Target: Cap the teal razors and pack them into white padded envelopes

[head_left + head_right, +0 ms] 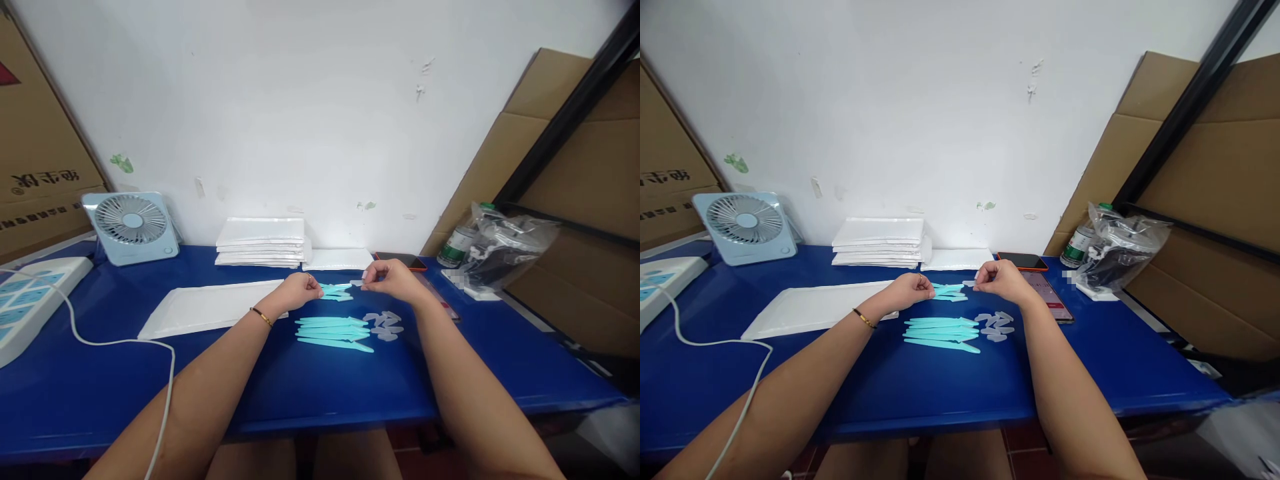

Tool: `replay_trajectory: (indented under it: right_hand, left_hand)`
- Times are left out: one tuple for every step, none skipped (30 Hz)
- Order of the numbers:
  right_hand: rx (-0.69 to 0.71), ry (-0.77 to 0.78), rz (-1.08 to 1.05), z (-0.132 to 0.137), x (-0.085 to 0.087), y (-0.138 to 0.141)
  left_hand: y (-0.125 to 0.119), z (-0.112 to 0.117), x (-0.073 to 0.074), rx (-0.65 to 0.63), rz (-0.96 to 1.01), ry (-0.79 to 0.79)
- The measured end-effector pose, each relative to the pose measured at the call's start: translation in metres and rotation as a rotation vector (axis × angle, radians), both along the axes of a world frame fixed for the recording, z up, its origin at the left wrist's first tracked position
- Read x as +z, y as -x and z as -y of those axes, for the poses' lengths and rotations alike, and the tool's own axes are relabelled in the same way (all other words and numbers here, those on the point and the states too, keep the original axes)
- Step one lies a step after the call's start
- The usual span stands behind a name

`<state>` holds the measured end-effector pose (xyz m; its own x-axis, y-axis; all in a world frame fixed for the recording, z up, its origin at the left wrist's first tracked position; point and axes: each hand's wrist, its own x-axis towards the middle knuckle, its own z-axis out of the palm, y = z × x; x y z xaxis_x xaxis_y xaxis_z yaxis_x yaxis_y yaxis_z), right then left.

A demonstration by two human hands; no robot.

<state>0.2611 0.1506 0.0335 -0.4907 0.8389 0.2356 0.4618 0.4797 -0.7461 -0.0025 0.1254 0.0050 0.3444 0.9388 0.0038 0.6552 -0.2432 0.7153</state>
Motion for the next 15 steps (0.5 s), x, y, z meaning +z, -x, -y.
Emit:
replay_trajectory:
  right_hand:
    - [0.002, -0.005, 0.004, 0.001, 0.0, 0.002]
    - [0.007, -0.011, 0.008, 0.002, 0.0, 0.005]
    - [0.015, -0.019, 0.012, 0.004, 0.0, 0.01]
    - [0.027, -0.029, 0.016, 0.006, 0.0, 0.014]
    - [0.039, -0.039, 0.02, 0.008, -0.001, 0.019]
    - [0.05, -0.047, 0.025, 0.009, -0.001, 0.022]
    - [0.055, -0.05, 0.035, 0.01, -0.001, 0.024]
    - [0.056, -0.047, 0.055, 0.01, -0.001, 0.024]
    - [0.054, -0.042, 0.082, 0.01, 0.0, 0.022]
    - [0.057, -0.032, 0.119, 0.01, 0.002, 0.018]
    - [0.069, -0.016, 0.167, 0.009, 0.004, 0.013]
    - [0.094, 0.004, 0.228, 0.008, 0.005, 0.008]
    - [0.126, 0.028, 0.299, 0.008, 0.007, 0.003]
    - [0.159, 0.053, 0.372, 0.007, 0.008, -0.001]
    - [0.183, 0.078, 0.444, 0.007, 0.008, -0.003]
  left_hand:
    - [0.0, 0.0, 0.001, 0.004, -0.003, 0.002]
    - [-0.001, 0.001, 0.002, 0.004, -0.005, 0.007]
    - [-0.002, 0.001, 0.003, 0.002, -0.006, 0.015]
    - [-0.003, 0.002, 0.004, -0.004, -0.005, 0.023]
    - [-0.004, 0.002, 0.004, -0.014, -0.002, 0.029]
    - [-0.004, 0.003, 0.004, -0.021, 0.0, 0.033]
    - [-0.005, 0.003, 0.003, -0.021, -0.007, 0.031]
    - [-0.005, 0.004, 0.003, -0.012, -0.027, 0.018]
    - [-0.006, 0.005, 0.003, 0.008, -0.059, -0.01]
    - [-0.006, 0.006, 0.003, 0.033, -0.1, -0.054]
    - [-0.006, 0.007, 0.003, 0.056, -0.14, -0.106]
    - [-0.007, 0.009, 0.004, 0.067, -0.173, -0.157]
    - [-0.007, 0.011, 0.005, 0.053, -0.192, -0.197]
    - [-0.009, 0.014, 0.006, 0.018, -0.204, -0.217]
    - [-0.01, 0.016, 0.007, -0.031, -0.212, -0.219]
